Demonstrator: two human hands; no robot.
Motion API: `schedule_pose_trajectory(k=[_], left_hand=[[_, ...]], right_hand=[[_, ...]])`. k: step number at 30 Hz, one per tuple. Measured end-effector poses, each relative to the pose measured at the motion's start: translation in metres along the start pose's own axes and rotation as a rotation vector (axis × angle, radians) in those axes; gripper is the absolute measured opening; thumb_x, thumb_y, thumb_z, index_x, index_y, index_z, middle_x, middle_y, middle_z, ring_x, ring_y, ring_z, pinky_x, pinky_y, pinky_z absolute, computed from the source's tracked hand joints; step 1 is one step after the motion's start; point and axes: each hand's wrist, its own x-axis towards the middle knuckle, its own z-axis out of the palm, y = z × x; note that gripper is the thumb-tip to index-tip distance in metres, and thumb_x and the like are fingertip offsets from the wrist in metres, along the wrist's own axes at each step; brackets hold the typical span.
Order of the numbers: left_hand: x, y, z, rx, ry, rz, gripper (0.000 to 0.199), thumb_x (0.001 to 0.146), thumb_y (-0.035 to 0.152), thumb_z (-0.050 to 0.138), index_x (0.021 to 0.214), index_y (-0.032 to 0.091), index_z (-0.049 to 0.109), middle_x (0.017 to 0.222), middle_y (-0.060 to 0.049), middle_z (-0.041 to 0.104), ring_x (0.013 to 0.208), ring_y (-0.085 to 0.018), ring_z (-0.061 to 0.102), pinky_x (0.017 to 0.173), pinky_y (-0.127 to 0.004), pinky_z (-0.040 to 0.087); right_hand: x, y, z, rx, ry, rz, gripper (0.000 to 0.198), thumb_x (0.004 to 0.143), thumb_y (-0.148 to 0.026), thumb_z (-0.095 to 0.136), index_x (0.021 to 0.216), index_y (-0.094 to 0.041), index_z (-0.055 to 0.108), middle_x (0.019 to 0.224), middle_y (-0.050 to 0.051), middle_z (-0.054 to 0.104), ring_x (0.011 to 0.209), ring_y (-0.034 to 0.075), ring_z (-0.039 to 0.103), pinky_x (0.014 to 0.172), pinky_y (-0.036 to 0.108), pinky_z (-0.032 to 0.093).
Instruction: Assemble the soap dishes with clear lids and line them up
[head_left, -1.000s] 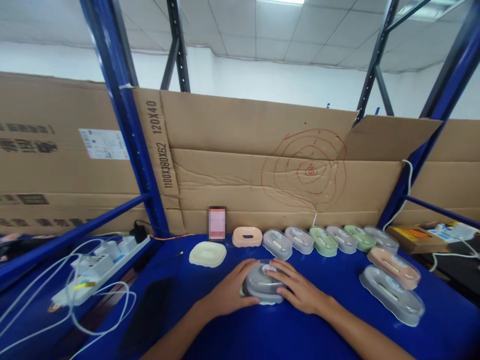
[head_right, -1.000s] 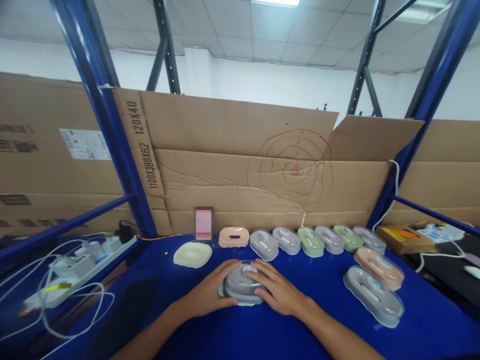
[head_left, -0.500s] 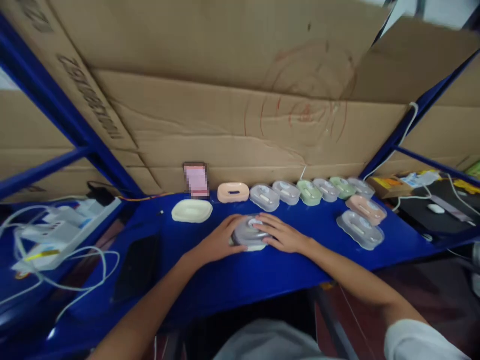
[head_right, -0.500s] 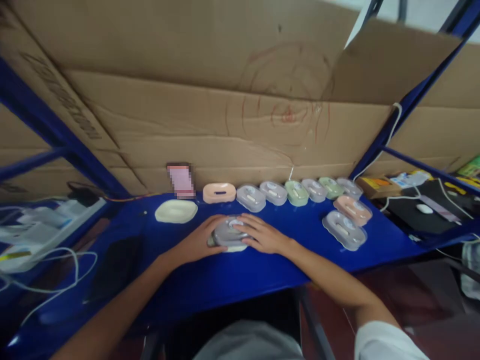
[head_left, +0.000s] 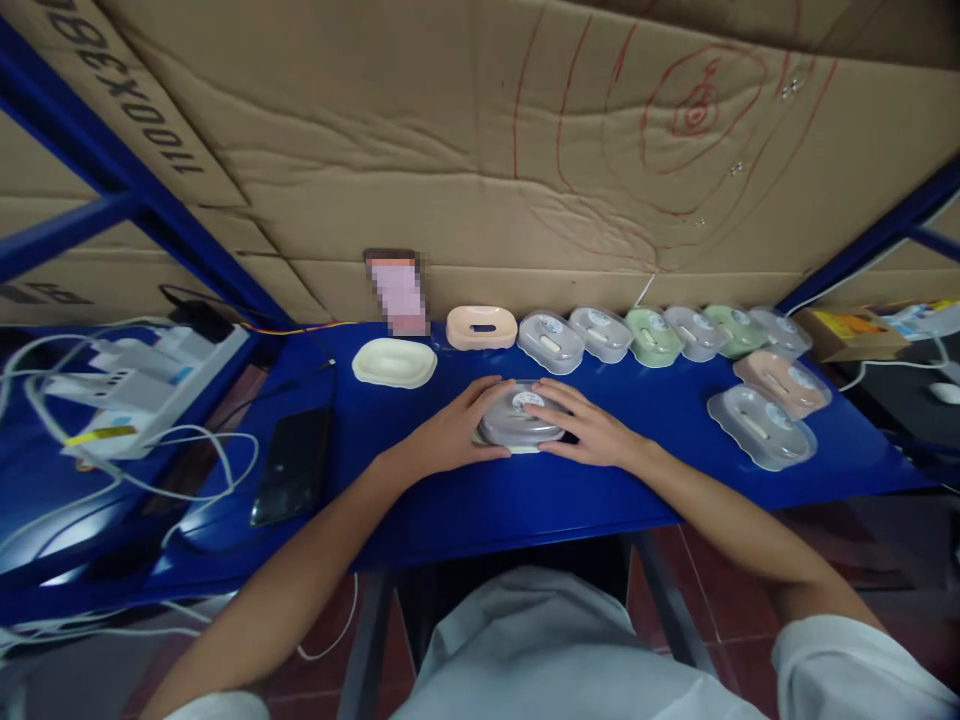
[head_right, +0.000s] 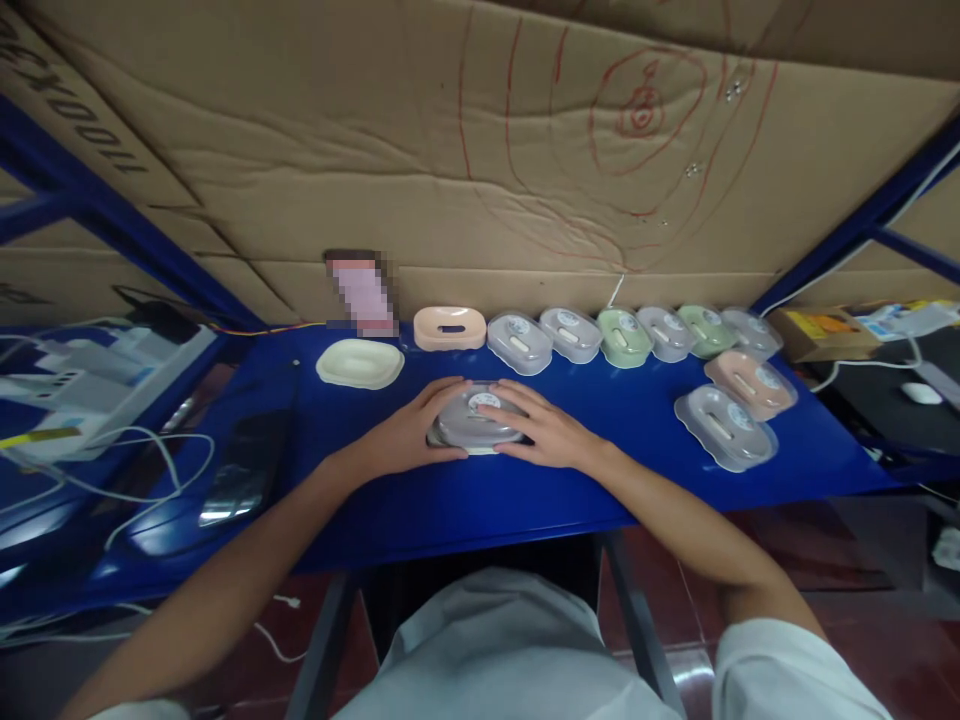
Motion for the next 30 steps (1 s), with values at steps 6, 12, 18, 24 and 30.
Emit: schedule_pose_trajectory(k=[6,12,18,24,30], left_hand=[[0.004,-0.005,0.009,-0.044,0.094,0.036,0.120,0.079,0.060,0.091,0.171,0.029,0.020,0.172,-0.019,0.031,0.161,-0.039,0.033,0.132,-0.061,0.029],[0.002,-0.002,-0.005,-0.096,-0.054,-0.008,0.100,0.085,0.053,0.088,0.166,0.029,0.034,0.164,-0.016,0.042,0.153,-0.036,0.045,0.129,-0.058,0.036],[0.001,-0.002,-0.003,-0.136,-0.030,-0.027,0.114,0.082,0.056,0.089,0.171,0.030,0.021,0.174,-0.017,0.031,0.159,-0.038,0.038,0.131,-0.059,0.032],[-0.003,-0.003,-0.005,-0.139,-0.033,-0.070,0.122,0.080,0.053,0.091,0.171,0.027,0.015,0.173,-0.019,0.033,0.157,-0.038,0.041,0.131,-0.056,0.034],[-0.005,0.006,-0.012,0.003,-0.051,-0.037,0.082,0.085,0.048,0.086,0.154,0.027,0.047,0.166,-0.013,0.039,0.154,-0.037,0.044,0.130,-0.054,0.037]], right_hand=[[0.002,-0.001,0.002,-0.014,0.013,0.027,0.064,0.109,-0.047,0.059,0.167,-0.030,0.040,0.171,0.013,0.042,0.164,0.033,0.031,0.130,0.061,0.037],[0.003,-0.003,0.001,0.031,0.008,0.026,0.058,0.108,-0.047,0.060,0.163,-0.032,0.048,0.171,0.010,0.042,0.162,0.033,0.035,0.129,0.062,0.038],[0.004,0.001,-0.006,0.126,0.186,0.113,0.055,0.105,-0.050,0.063,0.157,-0.031,0.056,0.158,0.010,0.059,0.151,0.031,0.051,0.124,0.060,0.045],[-0.004,0.013,-0.040,-0.023,0.210,0.215,0.044,0.104,-0.044,0.064,0.145,-0.026,0.064,0.145,0.011,0.068,0.139,0.030,0.061,0.120,0.056,0.048],[-0.006,0.005,-0.051,-0.228,0.072,0.319,0.042,0.100,-0.043,0.066,0.136,-0.022,0.064,0.136,0.014,0.070,0.128,0.035,0.064,0.113,0.060,0.046]])
